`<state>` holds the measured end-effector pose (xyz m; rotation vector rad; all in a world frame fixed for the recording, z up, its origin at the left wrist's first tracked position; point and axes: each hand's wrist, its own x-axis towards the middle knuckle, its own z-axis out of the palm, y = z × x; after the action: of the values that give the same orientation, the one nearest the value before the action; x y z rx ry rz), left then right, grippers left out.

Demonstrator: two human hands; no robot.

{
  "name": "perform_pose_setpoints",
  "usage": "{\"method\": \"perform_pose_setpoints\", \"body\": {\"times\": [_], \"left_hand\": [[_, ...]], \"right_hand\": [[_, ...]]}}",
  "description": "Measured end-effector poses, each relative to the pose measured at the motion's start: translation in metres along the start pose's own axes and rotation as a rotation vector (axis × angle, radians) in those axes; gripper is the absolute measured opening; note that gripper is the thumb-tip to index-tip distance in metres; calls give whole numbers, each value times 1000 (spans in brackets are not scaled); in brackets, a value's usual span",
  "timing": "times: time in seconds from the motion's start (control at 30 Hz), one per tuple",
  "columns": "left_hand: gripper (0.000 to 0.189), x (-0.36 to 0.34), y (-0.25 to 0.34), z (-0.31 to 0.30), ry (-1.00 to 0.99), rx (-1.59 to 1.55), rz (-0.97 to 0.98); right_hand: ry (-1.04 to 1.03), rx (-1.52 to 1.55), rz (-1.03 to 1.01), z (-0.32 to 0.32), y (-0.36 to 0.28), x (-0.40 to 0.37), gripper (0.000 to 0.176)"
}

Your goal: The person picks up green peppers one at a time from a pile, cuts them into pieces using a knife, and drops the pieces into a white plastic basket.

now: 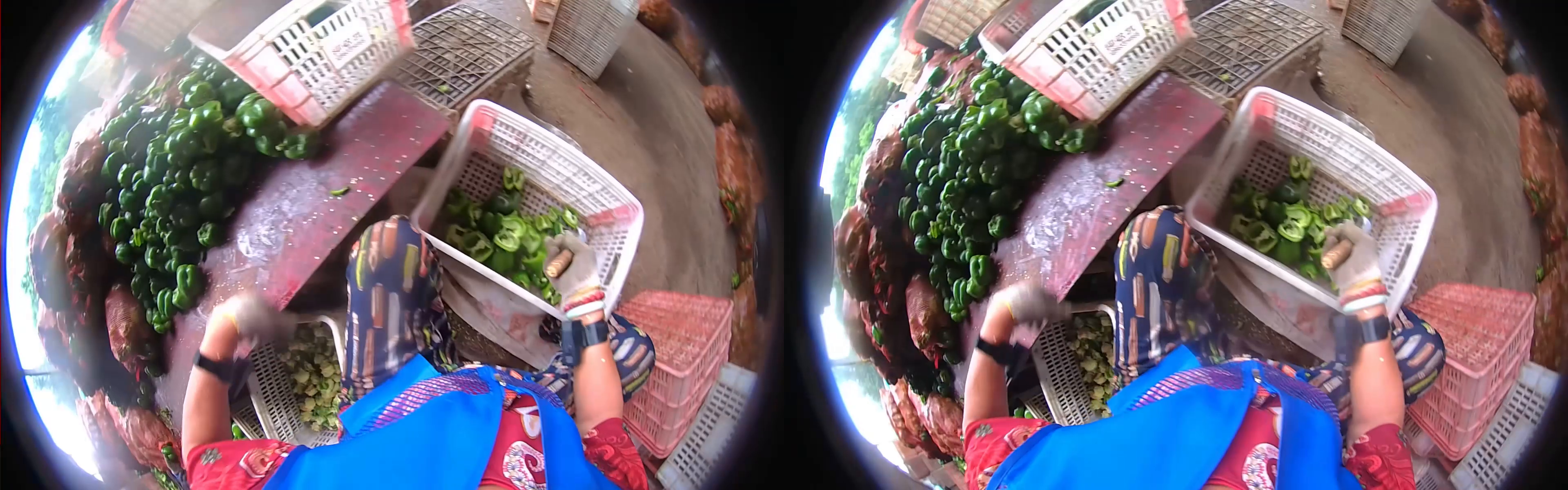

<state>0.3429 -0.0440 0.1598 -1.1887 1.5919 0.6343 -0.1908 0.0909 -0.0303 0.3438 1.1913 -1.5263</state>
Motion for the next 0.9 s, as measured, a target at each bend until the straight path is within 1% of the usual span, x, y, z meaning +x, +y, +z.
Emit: {"method": "perform_pose_setpoints", "body": {"times": [0.03, 0.07, 0.1, 0.13, 0.2, 0.23, 0.27, 0.3, 0.4, 0.47, 0.53, 0.63, 0.67, 0.73, 0.77, 0.8, 0.87, 0.9], "left_hand": [[52, 22, -15, -22, 208, -387, -67], [51, 39, -15, -51, 596, -398, -46], [56, 90, -36, -66, 1093, -363, -49], [72, 109, -38, -98, 1162, -374, 18], [88, 125, -7, -152, 1033, -721, -187], [95, 147, 7, -166, 1074, -866, -234], [101, 172, 18, -173, 1110, -1010, -281], [104, 185, 26, -177, 1189, -1139, -278], [112, 185, 48, -180, 1269, -1281, -329], [107, 185, 50, -173, 1280, -1372, -230], [104, 177, 53, -166, 1282, -1469, -90], [88, 194, 54, -155, 1221, -1521, 8], [83, 191, 55, -153, 1092, -1582, 118], [72, 185, 58, -145, 802, -1672, 336], [49, 184, 64, -147, 615, -1802, 432], [30, 184, 73, -149, 412, -1919, 523], [24, 160, 104, -156, 383, -1700, 675], [22, 138, 130, -159, 370, -1601, 776]], "right_hand": [[30, 90, -17, 25, 3, -18, 13], [63, 177, -39, 47, 5, -40, 17], [-80, 182, 89, 27, 6, -31, 31], [-166, 103, 116, 19, 8, -24, 35], [-144, -41, 140, 26, 15, -26, 32], [-82, -128, 114, 38, 18, -34, 29], [-93, -146, 127, 39, 18, -31, 28], [-103, -162, 141, 37, 20, -28, 27], [-103, -227, 129, 43, 23, -32, 22], [-110, -219, 107, 47, 25, -37, 22], [-169, -254, 82, 50, 26, -40, 23], [-227, -289, 48, 64, 25, -59, 24], [-224, -390, -12, 73, 23, -71, 25], [-267, -428, -51, 83, 17, -89, 28], [-339, -467, -66, 77, 18, -83, 30], [-409, -508, -83, 70, 17, -77, 32], [-474, -556, -52, 83, 10, -97, 37], [-496, -588, -123, 84, 12, -100, 44]]}}
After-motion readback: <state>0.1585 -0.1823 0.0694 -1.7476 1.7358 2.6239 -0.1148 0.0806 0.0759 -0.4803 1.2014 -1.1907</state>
